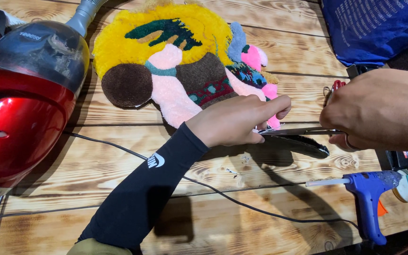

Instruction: The person trims the edges and removes excess backing material from a custom-shaped handmade rug.

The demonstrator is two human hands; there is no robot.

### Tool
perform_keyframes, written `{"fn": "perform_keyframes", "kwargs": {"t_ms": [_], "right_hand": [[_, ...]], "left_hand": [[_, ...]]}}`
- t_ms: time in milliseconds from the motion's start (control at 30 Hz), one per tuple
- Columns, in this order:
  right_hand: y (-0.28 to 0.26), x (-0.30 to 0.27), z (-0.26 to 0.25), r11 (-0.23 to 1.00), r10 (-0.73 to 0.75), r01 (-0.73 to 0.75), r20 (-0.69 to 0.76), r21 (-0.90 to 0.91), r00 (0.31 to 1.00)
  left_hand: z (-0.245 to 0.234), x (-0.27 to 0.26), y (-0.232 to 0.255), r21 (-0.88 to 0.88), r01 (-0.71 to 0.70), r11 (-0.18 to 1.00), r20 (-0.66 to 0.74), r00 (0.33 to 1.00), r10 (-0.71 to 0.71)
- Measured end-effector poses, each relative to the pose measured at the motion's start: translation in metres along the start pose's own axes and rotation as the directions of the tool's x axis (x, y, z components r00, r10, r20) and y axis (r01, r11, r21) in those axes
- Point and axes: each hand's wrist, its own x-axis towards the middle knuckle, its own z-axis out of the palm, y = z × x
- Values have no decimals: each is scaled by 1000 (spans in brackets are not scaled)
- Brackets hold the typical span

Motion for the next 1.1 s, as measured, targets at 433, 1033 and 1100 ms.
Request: {"fn": "perform_keyframes", "kwargs": {"t_ms": [433, 1033, 1100], "right_hand": [[3, -4, 9, 992, 73, -84, 116, 91, 991], [-58, 56, 117, 276, 196, 772, -820, 572, 538], [-73, 72, 126, -170, 374, 739, -652, 651, 660]], "left_hand": [[1, 1, -6, -49, -53, 997, -30, 998, 52], [5, -2, -20, -342, 83, 936, 36, 996, -75], [7, -3, -18, -291, 158, 943, 40, 987, -153]]}}
